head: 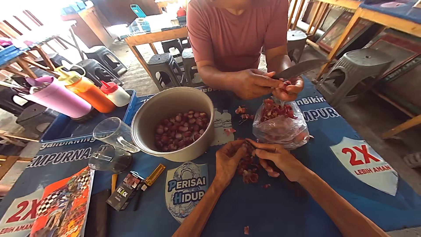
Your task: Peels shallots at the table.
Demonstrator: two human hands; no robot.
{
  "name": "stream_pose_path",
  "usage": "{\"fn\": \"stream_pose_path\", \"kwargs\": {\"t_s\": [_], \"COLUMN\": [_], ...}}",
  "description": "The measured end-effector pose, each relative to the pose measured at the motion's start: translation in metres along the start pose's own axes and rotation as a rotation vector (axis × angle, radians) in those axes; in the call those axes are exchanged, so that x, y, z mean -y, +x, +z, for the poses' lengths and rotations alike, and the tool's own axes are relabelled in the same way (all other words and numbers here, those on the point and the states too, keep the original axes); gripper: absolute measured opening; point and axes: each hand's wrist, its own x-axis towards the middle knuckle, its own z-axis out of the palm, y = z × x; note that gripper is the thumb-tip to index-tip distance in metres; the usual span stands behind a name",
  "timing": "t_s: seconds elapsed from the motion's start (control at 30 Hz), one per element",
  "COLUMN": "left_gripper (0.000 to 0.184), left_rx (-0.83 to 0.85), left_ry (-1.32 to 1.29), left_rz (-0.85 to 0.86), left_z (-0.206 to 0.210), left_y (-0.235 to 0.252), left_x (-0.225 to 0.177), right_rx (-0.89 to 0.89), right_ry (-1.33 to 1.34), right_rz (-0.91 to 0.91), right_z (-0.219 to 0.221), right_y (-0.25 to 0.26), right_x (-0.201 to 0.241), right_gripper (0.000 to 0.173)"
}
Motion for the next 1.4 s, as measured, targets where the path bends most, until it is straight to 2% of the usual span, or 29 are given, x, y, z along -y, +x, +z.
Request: {"fn": "stream_pose_path", "kwargs": {"t_s": [0.2, 0.33, 0.47, 0.83, 1.1, 1.27, 1.4], "left_gripper": [0.023, 0.024, 0.025, 0.021, 0.018, 0.018, 0.02], "left_rx": [0.036, 0.047, 0.053, 0.076, 0.066, 0.035, 0.07], "left_ry": [-0.029, -0.05, -0.06, -0.022, -0.007, 0.135, 0.401], "left_rz": [0.028, 0.027, 0.035, 0.062, 0.074, 0.185, 0.434], "left_z": [-0.004, -0.006, -0.005, -0.007, -0.007, -0.002, 0.004], "left_y": [0.002, 0.003, 0.004, 0.005, 0.004, -0.001, -0.007], "left_x": [0.002, 0.003, 0.004, 0.004, 0.004, 0.006, 0.01], "right_rx": [0.001, -0.014, 0.066, 0.146, 0.102, 0.026, -0.086], "right_ry": [0.146, 0.122, 0.084, 0.117, 0.117, 0.158, 0.213], "right_rz": [0.051, 0.035, 0.014, 0.042, 0.033, 0.03, 0.04], "right_z": [-0.002, -0.002, -0.005, -0.011, -0.006, 0.003, 0.008], "right_y": [0.0, 0.0, 0.0, 0.002, 0.001, 0.002, 0.005], "right_x": [0.003, 0.003, 0.002, 0.002, 0.0, 0.0, -0.002], "right_gripper": [0.047, 0.047, 0.05, 0.051, 0.048, 0.045, 0.044]}}
